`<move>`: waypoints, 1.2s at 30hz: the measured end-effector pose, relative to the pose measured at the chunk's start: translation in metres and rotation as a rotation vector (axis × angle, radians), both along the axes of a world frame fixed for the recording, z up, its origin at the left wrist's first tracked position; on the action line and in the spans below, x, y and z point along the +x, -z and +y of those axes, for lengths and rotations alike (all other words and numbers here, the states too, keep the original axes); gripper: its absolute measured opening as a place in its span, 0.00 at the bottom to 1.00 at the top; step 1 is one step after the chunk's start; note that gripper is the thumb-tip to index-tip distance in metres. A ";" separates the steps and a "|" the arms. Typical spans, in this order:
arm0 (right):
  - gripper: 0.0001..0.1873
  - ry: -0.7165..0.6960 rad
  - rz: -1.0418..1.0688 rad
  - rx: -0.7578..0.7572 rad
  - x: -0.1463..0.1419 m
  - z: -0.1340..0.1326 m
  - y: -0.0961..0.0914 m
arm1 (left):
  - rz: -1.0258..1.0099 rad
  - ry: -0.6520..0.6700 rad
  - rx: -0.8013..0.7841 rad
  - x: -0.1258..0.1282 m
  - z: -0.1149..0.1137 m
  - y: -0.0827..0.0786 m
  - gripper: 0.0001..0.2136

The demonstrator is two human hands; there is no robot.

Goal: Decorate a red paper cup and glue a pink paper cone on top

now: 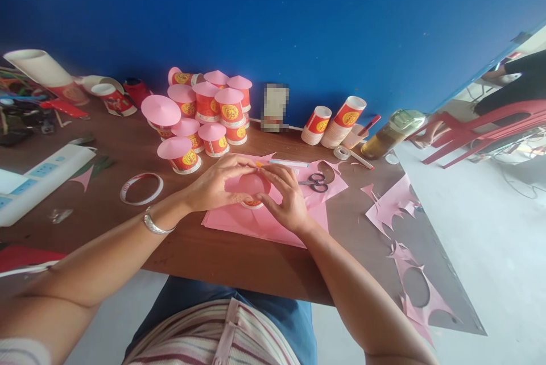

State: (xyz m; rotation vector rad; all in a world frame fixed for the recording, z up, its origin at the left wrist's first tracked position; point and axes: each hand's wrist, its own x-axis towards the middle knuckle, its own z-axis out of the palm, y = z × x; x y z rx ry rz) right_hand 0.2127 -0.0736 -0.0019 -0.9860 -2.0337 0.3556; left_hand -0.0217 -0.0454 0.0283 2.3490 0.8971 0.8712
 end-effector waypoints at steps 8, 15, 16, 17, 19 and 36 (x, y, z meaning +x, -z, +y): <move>0.27 0.019 -0.006 0.026 -0.002 0.000 0.003 | -0.071 0.005 -0.046 -0.004 0.002 -0.003 0.26; 0.33 0.046 0.041 -0.011 0.001 0.002 0.010 | -0.219 -0.017 -0.256 -0.008 0.009 0.011 0.41; 0.34 0.056 0.047 -0.011 0.001 0.002 0.011 | -0.235 -0.006 -0.302 -0.008 0.010 0.015 0.43; 0.35 0.063 0.054 -0.014 0.001 0.002 0.012 | -0.243 0.012 -0.343 -0.007 0.011 0.018 0.45; 0.37 0.056 0.074 -0.019 0.000 0.001 0.013 | -0.249 0.049 -0.391 -0.004 0.011 0.022 0.46; 0.46 0.028 -0.195 0.169 -0.016 0.000 0.016 | -0.130 -0.026 -0.346 0.017 0.004 0.038 0.39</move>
